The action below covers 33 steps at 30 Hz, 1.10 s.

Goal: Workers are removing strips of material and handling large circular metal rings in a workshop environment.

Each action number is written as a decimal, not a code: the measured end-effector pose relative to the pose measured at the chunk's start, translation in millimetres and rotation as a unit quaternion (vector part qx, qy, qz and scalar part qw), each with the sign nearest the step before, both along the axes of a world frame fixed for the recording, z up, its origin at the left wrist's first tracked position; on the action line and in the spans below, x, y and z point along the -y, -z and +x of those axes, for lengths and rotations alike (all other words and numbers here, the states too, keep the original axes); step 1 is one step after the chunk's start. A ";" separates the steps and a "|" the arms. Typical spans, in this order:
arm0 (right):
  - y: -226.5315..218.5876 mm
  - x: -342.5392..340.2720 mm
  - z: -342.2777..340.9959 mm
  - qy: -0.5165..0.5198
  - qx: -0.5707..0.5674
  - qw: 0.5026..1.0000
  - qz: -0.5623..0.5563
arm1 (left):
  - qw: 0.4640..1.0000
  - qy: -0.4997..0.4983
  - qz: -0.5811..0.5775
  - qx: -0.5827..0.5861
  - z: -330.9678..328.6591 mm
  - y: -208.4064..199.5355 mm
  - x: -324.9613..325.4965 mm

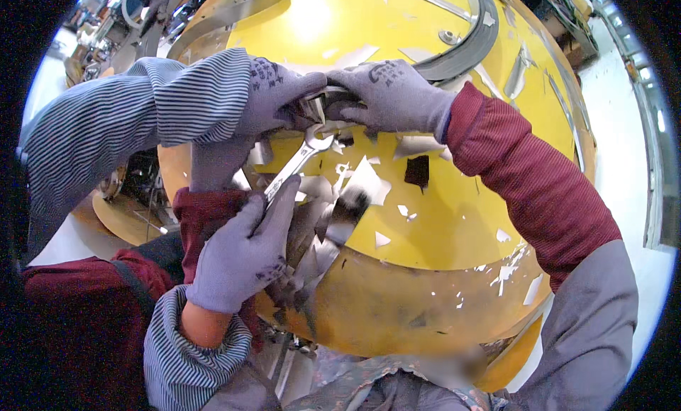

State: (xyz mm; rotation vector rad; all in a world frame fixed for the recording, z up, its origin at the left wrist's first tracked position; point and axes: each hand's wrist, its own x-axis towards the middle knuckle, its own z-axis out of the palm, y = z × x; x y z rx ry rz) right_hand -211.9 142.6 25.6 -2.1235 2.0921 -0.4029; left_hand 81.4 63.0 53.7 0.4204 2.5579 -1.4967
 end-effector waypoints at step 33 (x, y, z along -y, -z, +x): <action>-15.1 0.8 9.3 0.063 -0.013 0.997 0.035 | 0.961 0.101 -0.251 -0.060 1.7 -20.6 1.0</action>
